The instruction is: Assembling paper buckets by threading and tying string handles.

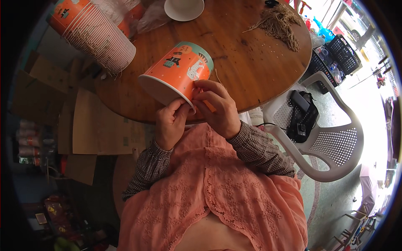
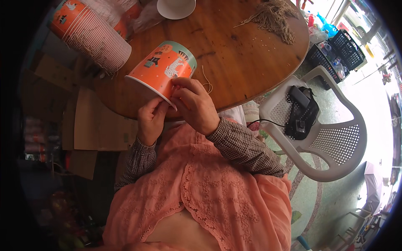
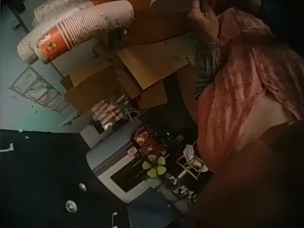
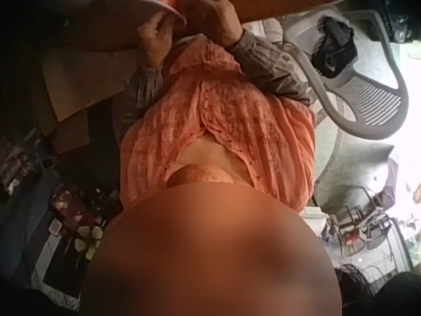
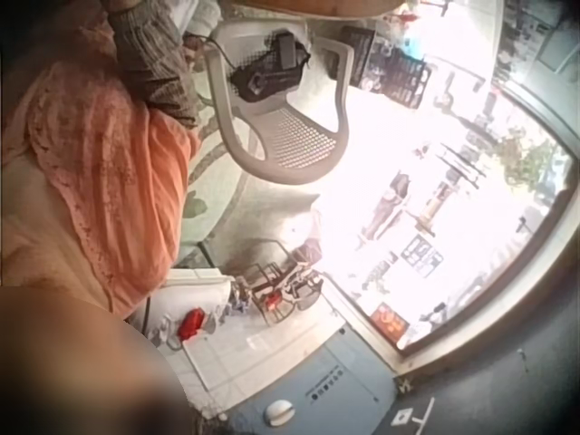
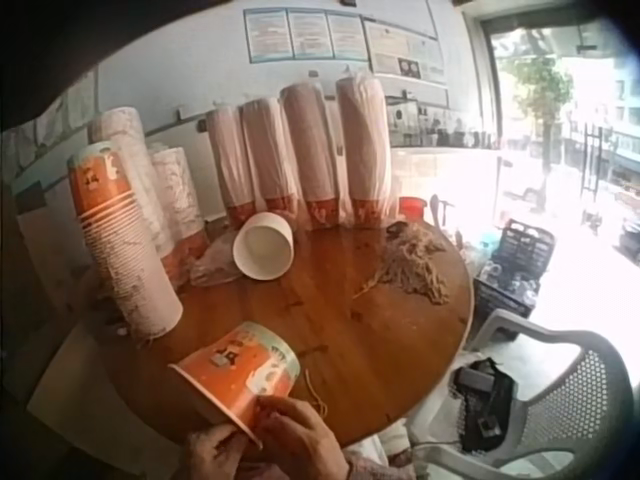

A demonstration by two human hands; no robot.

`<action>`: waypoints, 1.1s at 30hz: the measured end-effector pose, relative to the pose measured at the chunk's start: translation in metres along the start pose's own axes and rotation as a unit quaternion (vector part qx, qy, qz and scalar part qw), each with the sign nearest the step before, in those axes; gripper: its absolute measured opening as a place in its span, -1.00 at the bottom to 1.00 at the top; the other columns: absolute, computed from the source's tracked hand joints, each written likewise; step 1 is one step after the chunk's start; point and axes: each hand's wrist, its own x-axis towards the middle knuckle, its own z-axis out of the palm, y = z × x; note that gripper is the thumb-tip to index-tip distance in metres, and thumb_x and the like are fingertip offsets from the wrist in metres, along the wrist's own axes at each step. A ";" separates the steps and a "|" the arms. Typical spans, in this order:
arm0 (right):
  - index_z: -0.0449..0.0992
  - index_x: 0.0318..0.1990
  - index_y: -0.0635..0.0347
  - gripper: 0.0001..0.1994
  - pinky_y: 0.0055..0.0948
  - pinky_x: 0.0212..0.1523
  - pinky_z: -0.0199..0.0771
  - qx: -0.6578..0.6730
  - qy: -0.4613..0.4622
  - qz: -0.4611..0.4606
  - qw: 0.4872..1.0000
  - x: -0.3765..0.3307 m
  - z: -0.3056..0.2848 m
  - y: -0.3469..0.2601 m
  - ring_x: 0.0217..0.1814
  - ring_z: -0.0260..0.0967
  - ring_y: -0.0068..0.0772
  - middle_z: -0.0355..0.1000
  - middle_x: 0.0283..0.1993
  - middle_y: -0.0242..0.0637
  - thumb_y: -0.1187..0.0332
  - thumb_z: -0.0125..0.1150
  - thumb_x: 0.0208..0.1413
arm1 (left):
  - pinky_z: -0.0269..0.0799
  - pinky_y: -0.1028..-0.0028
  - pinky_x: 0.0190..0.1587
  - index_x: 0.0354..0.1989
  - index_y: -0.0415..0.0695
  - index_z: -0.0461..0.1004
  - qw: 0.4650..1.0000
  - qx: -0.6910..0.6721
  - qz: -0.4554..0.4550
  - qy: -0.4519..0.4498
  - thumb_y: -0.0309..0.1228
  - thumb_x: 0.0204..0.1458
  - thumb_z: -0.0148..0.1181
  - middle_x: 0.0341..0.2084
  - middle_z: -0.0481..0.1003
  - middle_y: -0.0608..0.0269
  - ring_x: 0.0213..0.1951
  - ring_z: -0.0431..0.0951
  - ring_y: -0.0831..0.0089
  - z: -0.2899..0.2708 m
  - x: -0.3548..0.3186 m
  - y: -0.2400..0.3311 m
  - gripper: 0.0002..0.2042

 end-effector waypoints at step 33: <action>0.35 -0.08 0.23 -0.79 -0.29 -0.30 0.49 0.005 -0.096 0.059 0.994 -0.019 0.010 -0.028 -0.28 0.48 -0.08 0.45 -0.29 -0.13 0.49 0.11 0.12 | 0.50 0.52 -0.13 -0.02 -0.27 0.36 0.978 -0.186 0.048 0.078 -0.54 0.21 0.00 -0.21 0.53 0.15 -0.13 0.57 0.40 -0.009 0.008 -0.002 -0.80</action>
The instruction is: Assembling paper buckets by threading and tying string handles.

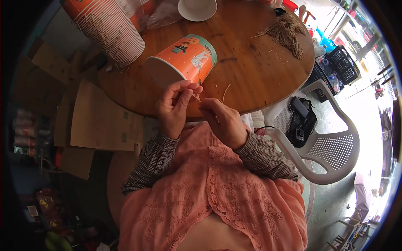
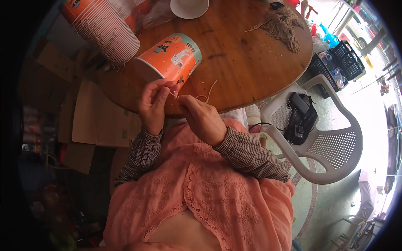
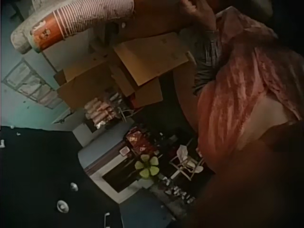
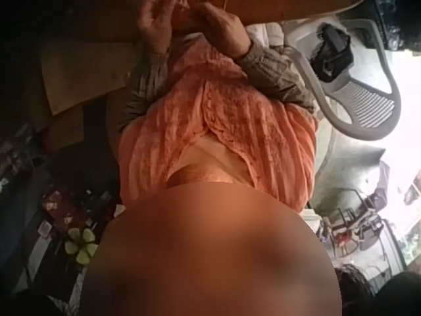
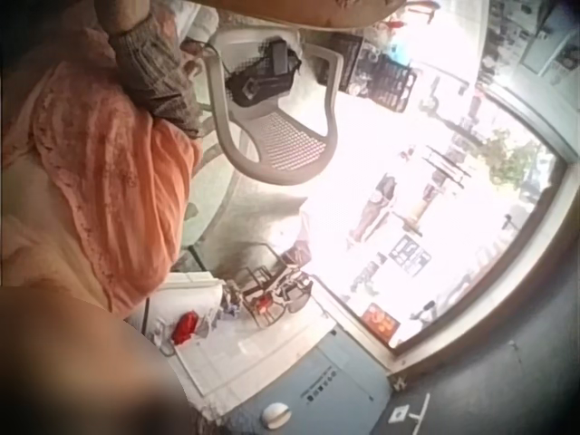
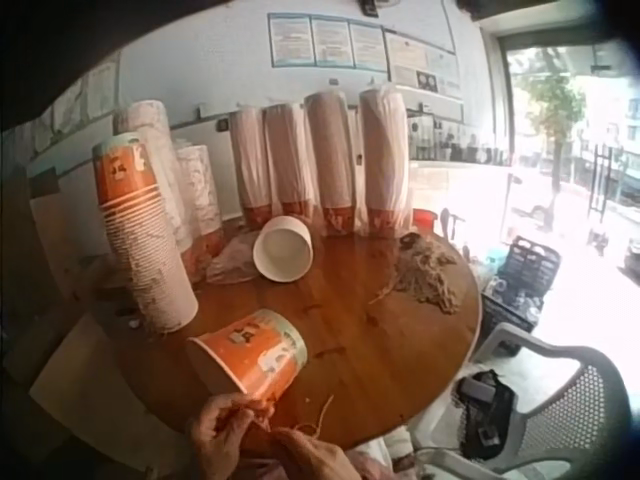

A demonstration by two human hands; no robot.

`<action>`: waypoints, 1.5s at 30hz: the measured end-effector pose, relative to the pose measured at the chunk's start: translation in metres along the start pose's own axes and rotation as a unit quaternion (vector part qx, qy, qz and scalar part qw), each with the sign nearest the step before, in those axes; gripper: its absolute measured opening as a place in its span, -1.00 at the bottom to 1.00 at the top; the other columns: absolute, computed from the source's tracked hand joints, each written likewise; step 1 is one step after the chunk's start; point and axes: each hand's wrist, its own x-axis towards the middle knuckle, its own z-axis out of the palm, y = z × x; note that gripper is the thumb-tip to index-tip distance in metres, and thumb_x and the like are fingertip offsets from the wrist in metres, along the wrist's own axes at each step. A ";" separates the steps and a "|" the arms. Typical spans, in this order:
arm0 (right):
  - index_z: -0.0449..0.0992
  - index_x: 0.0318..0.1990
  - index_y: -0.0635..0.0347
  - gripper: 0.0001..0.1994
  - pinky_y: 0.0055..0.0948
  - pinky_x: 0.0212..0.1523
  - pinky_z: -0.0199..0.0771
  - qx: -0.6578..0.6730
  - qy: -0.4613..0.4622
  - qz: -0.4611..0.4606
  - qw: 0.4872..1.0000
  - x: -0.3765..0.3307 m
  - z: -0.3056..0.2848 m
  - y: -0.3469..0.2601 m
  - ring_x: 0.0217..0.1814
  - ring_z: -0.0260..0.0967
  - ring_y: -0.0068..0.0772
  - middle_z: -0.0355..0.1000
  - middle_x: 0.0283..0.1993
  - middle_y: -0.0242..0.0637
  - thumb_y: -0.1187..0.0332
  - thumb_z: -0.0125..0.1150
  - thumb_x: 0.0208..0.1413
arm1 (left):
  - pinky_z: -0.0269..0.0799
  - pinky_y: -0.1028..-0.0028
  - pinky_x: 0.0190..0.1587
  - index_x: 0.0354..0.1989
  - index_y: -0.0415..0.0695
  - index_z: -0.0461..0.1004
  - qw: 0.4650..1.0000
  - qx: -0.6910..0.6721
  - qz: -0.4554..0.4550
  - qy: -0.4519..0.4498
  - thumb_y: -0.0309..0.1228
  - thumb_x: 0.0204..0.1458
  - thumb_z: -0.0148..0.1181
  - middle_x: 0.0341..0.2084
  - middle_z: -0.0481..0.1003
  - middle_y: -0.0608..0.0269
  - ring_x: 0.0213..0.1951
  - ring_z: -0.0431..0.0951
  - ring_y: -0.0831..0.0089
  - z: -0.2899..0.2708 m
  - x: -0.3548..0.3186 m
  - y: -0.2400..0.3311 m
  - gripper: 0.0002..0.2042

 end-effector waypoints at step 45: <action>0.40 -0.17 0.18 -0.69 -0.33 -0.31 0.47 -0.207 0.047 -0.197 0.957 0.033 -0.033 -0.030 -0.25 0.40 -0.26 0.43 -0.25 -0.30 0.48 0.15 -0.16 | 0.30 0.68 -0.51 -0.24 -0.27 0.51 0.998 0.036 -0.005 -0.050 -0.54 0.15 0.10 -0.51 0.46 0.35 -0.54 0.39 0.71 0.010 0.006 0.021 -0.90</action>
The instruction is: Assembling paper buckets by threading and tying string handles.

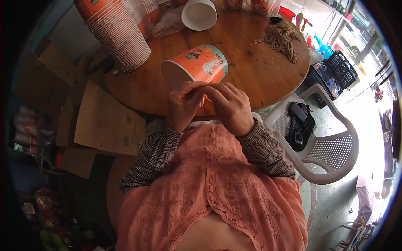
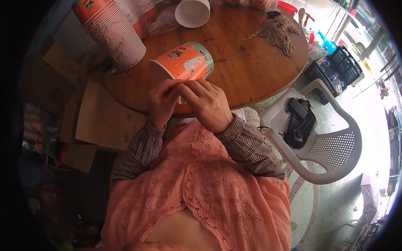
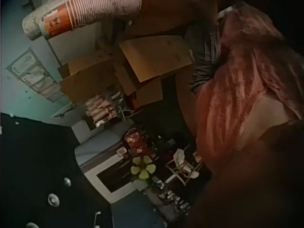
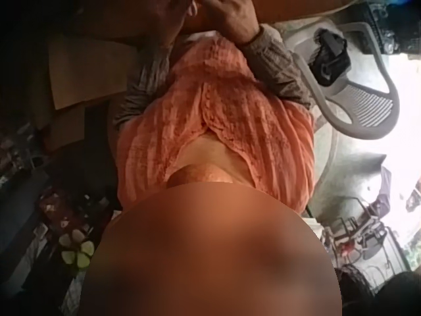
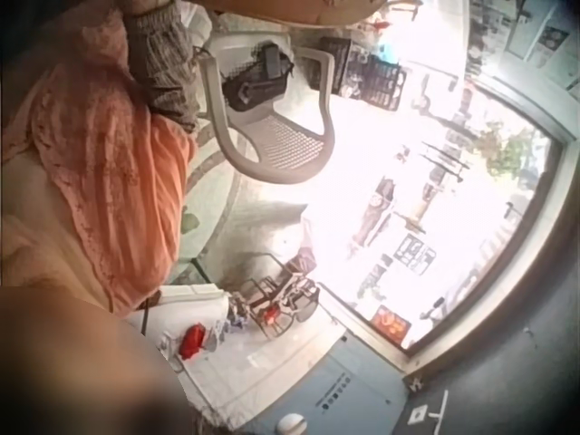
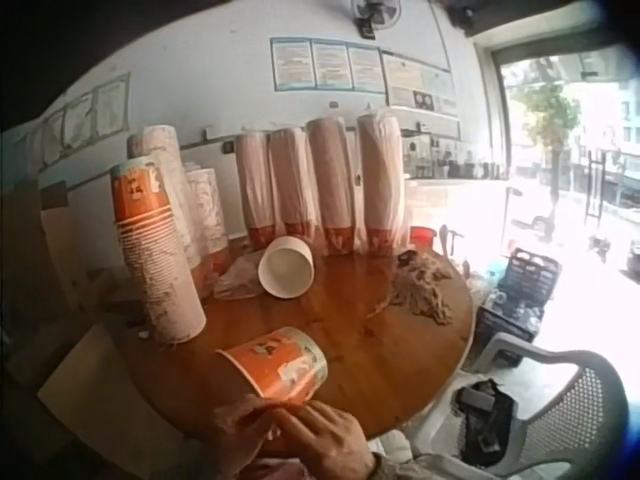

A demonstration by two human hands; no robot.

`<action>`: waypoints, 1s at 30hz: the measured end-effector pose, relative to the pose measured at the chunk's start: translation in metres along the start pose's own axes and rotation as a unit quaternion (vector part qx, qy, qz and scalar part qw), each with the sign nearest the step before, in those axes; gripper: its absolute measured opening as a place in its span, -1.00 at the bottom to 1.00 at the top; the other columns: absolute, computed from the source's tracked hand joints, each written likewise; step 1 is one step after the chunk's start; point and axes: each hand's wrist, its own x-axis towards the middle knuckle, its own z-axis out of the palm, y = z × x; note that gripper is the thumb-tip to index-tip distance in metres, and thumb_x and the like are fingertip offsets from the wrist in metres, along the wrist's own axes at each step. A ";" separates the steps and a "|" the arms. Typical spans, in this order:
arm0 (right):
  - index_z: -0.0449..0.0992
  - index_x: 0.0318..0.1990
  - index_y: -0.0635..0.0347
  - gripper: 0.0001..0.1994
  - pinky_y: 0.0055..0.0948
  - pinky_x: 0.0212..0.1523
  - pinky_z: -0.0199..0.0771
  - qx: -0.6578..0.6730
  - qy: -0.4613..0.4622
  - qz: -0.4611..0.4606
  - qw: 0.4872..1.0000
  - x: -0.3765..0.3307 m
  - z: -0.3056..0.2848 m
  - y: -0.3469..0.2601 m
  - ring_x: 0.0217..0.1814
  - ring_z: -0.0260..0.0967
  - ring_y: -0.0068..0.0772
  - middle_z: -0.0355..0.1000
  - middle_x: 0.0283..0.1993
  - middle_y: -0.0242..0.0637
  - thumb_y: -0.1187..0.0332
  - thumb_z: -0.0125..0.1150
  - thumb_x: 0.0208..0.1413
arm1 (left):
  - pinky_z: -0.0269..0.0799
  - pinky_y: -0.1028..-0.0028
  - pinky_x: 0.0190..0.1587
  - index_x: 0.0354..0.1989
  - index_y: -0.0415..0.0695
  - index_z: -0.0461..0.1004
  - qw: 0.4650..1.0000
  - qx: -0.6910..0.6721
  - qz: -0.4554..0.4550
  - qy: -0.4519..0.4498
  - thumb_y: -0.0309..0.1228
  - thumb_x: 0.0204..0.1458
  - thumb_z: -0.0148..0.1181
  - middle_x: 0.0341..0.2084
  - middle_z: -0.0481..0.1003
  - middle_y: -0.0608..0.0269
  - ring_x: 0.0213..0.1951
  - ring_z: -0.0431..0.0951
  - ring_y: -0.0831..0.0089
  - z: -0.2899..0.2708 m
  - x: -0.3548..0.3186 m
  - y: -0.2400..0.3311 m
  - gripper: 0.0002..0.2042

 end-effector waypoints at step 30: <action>0.48 -0.29 0.28 -0.93 -0.51 -0.33 0.45 0.266 0.056 0.187 0.944 0.000 0.012 0.031 -0.34 0.43 -0.46 0.44 -0.31 -0.28 0.54 0.20 0.05 | 0.27 0.71 -0.51 -0.25 -0.28 0.52 0.985 -0.118 -0.125 -0.034 -0.41 0.14 0.16 -0.58 0.46 0.40 -0.58 0.37 0.73 -0.002 0.009 0.005 -0.84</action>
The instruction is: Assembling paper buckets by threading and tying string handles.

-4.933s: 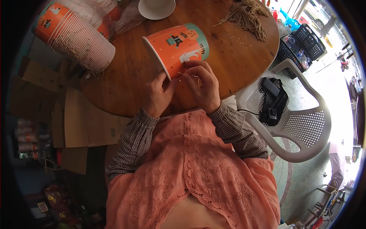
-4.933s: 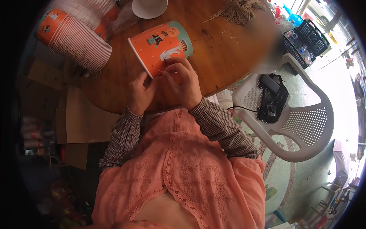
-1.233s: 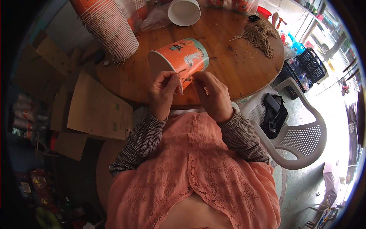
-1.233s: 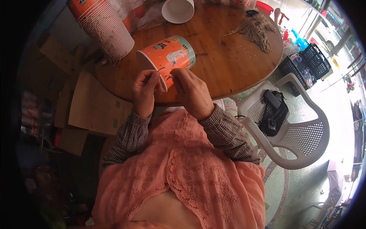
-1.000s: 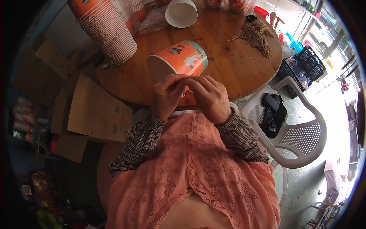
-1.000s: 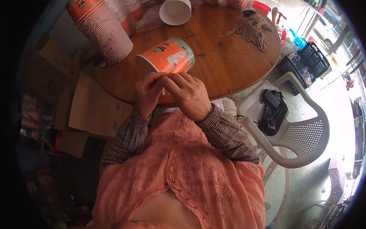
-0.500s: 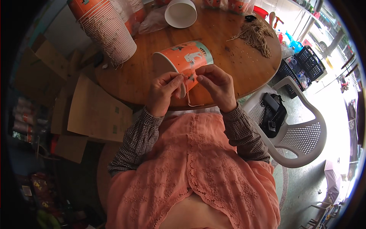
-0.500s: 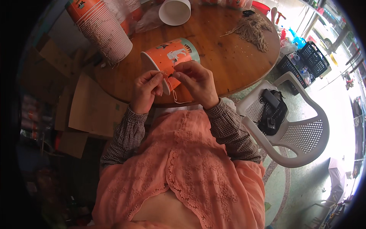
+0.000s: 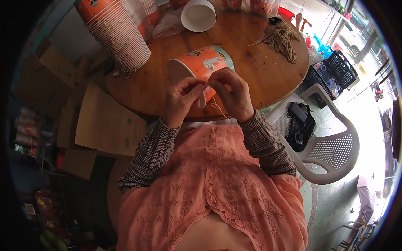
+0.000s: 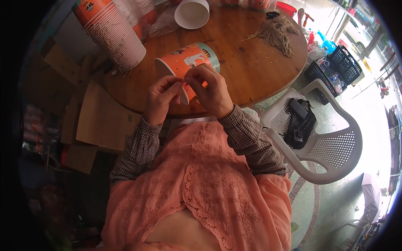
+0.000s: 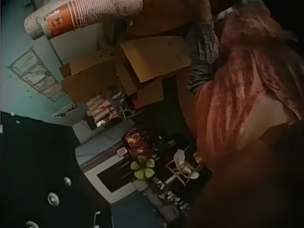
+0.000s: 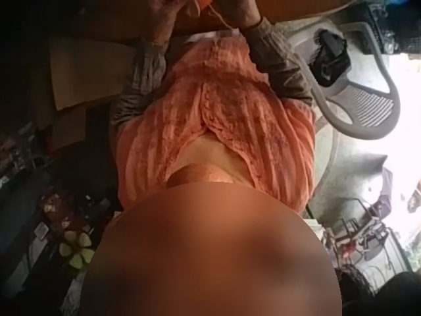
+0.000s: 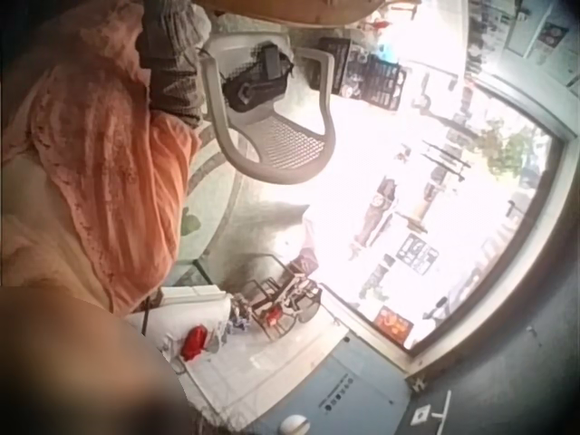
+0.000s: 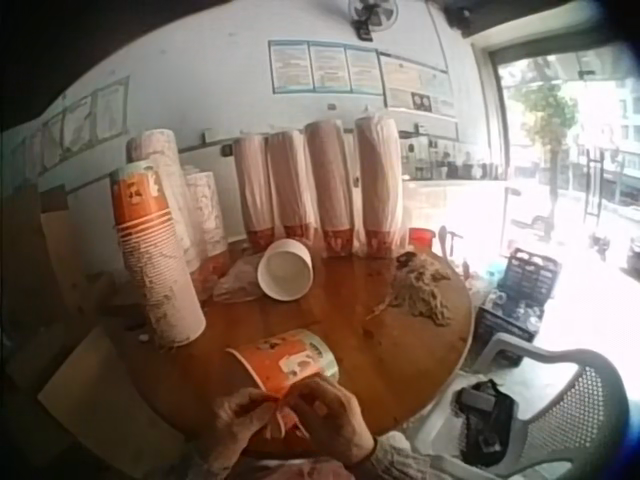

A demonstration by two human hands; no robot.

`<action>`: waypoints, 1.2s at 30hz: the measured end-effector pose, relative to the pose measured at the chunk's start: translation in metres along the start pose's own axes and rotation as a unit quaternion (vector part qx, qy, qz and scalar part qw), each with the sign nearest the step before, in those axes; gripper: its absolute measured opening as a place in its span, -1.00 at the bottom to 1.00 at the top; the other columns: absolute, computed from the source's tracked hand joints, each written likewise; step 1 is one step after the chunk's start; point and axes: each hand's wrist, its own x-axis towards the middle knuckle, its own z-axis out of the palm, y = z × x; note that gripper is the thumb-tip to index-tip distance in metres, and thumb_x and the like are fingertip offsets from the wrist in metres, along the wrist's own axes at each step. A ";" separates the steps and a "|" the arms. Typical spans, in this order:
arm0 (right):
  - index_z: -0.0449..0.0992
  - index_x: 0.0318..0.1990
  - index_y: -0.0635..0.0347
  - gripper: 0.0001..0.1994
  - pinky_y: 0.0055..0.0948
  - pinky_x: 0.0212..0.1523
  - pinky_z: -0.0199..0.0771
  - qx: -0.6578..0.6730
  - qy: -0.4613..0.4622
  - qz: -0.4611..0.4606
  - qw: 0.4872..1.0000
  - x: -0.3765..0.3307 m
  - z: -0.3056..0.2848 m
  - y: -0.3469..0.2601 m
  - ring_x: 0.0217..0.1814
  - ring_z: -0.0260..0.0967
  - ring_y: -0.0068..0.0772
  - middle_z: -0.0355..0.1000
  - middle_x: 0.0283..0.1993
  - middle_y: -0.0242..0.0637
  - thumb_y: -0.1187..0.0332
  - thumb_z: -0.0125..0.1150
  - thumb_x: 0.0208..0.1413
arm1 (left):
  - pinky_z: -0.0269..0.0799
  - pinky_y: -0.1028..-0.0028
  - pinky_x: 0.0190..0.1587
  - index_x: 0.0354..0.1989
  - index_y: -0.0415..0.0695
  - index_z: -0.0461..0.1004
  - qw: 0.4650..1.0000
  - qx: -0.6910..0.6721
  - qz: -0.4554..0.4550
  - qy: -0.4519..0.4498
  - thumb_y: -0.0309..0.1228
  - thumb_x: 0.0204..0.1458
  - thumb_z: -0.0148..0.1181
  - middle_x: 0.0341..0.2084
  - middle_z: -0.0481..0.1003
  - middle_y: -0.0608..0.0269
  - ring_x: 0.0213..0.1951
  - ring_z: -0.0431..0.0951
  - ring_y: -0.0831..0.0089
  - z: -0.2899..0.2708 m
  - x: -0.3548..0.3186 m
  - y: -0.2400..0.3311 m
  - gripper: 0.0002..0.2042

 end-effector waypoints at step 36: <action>0.58 -0.20 0.21 -0.83 -0.50 -0.18 0.46 0.064 0.009 0.062 0.996 0.003 0.007 0.017 -0.22 0.47 -0.46 0.54 -0.25 -0.28 0.43 0.29 0.03 | 0.35 0.69 -0.38 -0.19 -0.27 0.51 0.990 -0.118 -0.065 0.032 -0.43 0.15 0.15 -0.45 0.51 0.40 -0.47 0.43 0.71 -0.001 0.014 0.000 -0.84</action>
